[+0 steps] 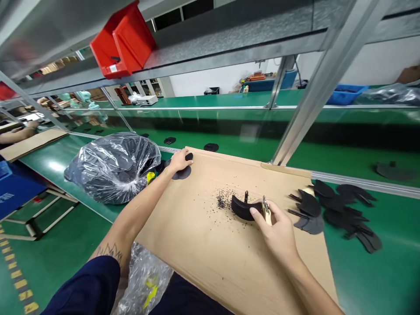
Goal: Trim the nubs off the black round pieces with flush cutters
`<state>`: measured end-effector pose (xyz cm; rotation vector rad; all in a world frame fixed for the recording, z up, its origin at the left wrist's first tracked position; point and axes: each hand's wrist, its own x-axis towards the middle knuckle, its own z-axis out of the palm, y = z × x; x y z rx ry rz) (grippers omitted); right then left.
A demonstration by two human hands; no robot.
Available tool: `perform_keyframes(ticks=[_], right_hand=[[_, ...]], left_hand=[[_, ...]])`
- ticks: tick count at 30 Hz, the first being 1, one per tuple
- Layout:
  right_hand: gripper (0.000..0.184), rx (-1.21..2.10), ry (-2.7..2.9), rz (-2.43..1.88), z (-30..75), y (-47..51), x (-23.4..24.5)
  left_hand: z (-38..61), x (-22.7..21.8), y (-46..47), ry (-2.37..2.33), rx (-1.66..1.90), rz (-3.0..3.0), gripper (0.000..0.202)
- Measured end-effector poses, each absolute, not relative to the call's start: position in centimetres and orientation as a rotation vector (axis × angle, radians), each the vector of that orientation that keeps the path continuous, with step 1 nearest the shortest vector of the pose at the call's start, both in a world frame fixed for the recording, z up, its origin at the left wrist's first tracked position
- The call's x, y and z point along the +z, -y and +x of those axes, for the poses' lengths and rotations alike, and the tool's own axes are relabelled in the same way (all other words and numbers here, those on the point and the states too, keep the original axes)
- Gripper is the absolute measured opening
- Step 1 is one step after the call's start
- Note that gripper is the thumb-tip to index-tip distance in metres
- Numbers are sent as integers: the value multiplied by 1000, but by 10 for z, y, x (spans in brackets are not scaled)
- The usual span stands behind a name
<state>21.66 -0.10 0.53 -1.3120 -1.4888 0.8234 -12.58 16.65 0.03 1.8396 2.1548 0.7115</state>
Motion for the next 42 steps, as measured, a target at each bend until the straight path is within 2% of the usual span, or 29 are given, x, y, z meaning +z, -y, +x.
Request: perform_keyframes(ticks=[4, 8, 11, 13, 15, 19, 23, 27, 34, 42], right_hand=[[25, 853, 1484, -1279, 217, 1, 3], [24, 826, 1434, -1282, 217, 2, 1], [25, 791, 1381, -1303, 218, 2, 0], [25, 788, 1351, -1314, 218, 3, 0], [25, 801, 1332, -1330, 217, 4, 0], [22, 915, 1345, -1307, 213, 8, -1], [20, 1001, 1399, -1291, 210, 13, -1], [22, 1029, 1454, -1303, 211, 15, 1], [27, 1032, 1528, -1291, 208, 16, 3], [25, 990, 1558, -1285, 206, 18, 3]], left_hand=[[-119, 9, -174, -2191, 745, 1772, 45], [-105, 25, -169, -2108, 896, 1794, 18], [-76, 27, -149, -1966, 1027, 1823, 9], [-49, 21, -124, -1754, 1140, 1806, 12], [-21, 11, -91, -1331, 1328, 1648, 22], [16, -9, -31, -1015, 1284, 1406, 32], [21, -19, -10, -1037, 1288, 1764, 21], [14, -20, -12, -1010, 1350, 2165, 20], [14, -16, -11, -1002, 1461, 2260, 23], [15, -16, -8, -1022, 1383, 2184, 19]])
